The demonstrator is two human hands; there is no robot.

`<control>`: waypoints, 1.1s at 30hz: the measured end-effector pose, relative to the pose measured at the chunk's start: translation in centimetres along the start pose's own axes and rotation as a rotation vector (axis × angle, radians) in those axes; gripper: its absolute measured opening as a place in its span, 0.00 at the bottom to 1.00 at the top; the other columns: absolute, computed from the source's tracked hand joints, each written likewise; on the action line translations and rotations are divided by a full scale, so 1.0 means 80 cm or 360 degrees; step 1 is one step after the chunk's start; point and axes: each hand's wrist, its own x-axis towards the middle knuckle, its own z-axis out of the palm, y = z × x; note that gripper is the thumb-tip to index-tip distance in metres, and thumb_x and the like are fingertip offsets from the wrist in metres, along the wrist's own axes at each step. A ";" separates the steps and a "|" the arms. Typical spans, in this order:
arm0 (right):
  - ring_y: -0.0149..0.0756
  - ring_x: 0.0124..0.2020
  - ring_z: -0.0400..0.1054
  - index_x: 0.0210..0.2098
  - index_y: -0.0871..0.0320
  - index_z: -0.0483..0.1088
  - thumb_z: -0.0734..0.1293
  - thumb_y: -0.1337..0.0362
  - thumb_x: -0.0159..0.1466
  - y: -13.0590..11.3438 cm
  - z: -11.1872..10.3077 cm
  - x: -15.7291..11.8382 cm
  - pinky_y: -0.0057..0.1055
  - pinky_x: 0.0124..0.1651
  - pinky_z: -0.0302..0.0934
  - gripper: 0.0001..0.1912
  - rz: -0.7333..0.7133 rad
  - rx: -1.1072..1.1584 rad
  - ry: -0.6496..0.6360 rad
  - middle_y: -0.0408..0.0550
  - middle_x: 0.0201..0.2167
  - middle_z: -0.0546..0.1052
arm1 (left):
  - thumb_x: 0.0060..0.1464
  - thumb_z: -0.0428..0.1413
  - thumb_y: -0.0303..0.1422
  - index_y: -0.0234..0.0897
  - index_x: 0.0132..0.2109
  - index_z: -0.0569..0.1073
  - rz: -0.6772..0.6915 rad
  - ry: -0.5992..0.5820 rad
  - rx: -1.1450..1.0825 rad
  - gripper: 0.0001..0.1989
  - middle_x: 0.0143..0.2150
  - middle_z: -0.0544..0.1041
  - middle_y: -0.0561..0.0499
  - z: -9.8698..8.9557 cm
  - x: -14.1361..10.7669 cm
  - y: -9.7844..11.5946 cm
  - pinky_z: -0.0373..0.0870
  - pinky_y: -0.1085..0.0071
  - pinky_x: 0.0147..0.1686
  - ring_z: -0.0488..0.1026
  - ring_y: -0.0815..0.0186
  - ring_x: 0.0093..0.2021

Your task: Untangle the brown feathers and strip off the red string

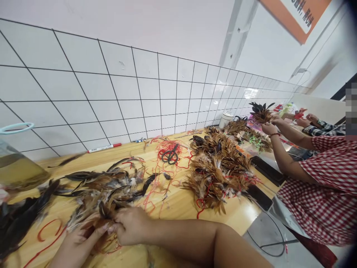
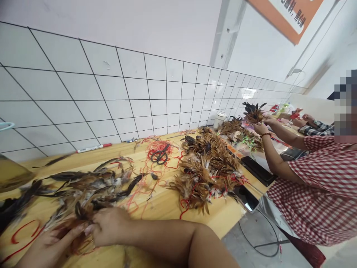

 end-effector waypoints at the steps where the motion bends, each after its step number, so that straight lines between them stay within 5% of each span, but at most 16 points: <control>1: 0.39 0.43 0.73 0.36 0.60 0.71 0.60 0.59 0.63 0.000 0.000 0.000 0.31 0.41 0.67 0.12 0.0008 -0.0012 0.0007 0.51 0.39 0.79 | 0.23 0.66 0.50 0.36 0.25 0.76 -0.0035 -0.0019 -0.0031 0.24 0.31 0.80 0.47 0.000 -0.001 0.003 0.77 0.66 0.36 0.77 0.55 0.35; 14: 0.40 0.41 0.73 0.36 0.59 0.69 0.57 0.56 0.64 0.001 0.000 0.000 0.32 0.36 0.67 0.14 0.0023 -0.0010 0.0023 0.51 0.39 0.78 | 0.18 0.68 0.46 0.39 0.22 0.74 -0.0050 -0.0055 -0.0048 0.21 0.28 0.79 0.49 0.001 0.000 0.003 0.77 0.62 0.37 0.76 0.56 0.32; 33: 0.38 0.39 0.72 0.35 0.59 0.69 0.59 0.59 0.63 0.003 0.001 -0.003 0.30 0.35 0.63 0.11 0.0052 0.0023 0.0085 0.50 0.38 0.77 | 0.37 0.65 0.41 0.35 0.34 0.74 0.0139 -0.0113 -0.0071 0.18 0.38 0.78 0.47 -0.003 0.002 -0.019 0.72 0.69 0.42 0.74 0.58 0.42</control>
